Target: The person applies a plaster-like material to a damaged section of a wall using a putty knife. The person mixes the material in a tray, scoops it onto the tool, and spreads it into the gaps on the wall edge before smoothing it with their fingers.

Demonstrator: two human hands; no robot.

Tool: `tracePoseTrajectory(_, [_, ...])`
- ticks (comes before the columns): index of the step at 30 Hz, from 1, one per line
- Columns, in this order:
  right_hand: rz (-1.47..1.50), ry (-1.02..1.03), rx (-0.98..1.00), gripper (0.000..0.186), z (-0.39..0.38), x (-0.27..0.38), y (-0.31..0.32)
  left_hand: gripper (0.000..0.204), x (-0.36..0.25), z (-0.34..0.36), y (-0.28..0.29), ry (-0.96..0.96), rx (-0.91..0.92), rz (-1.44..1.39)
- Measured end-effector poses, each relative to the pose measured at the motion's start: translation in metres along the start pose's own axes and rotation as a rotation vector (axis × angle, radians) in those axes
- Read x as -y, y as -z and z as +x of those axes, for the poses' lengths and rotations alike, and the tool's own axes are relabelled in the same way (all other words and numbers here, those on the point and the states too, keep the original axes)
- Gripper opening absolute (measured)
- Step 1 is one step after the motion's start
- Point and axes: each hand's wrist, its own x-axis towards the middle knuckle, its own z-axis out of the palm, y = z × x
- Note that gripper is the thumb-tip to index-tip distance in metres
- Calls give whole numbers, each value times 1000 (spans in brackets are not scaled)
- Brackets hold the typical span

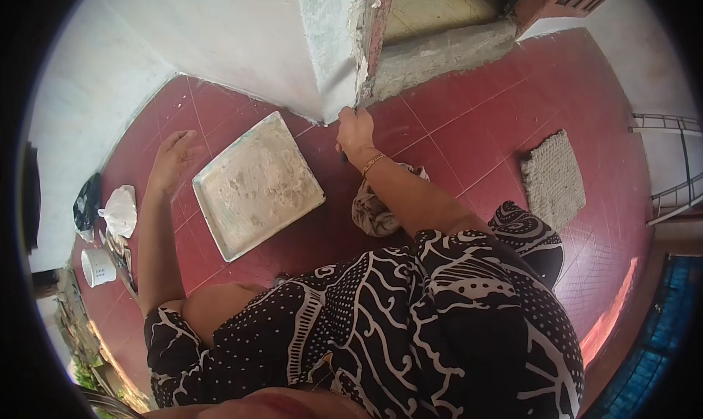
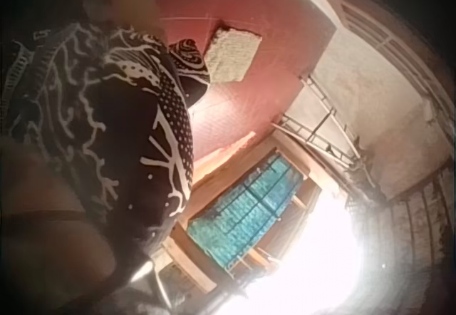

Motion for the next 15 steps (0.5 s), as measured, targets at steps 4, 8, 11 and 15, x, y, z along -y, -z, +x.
tracePoseTrajectory(4, [149, 14, -19, 11, 12, 28, -14, 50, -5, 0, -2, -17, 10, 16])
tracePoseTrajectory(8, [62, -10, -8, 10, 12, 19, -26, 47, 6, 3, 1, -21, 10, 14])
tracePoseTrajectory(11, [45, -65, 19, 11, -3, -8, -14, 45, -1, -3, -2, -26, -4, 20])
tracePoseTrajectory(15, [75, -45, -4, 11, -33, -23, -12, 45, 0, -3, 0, -33, 1, -2])
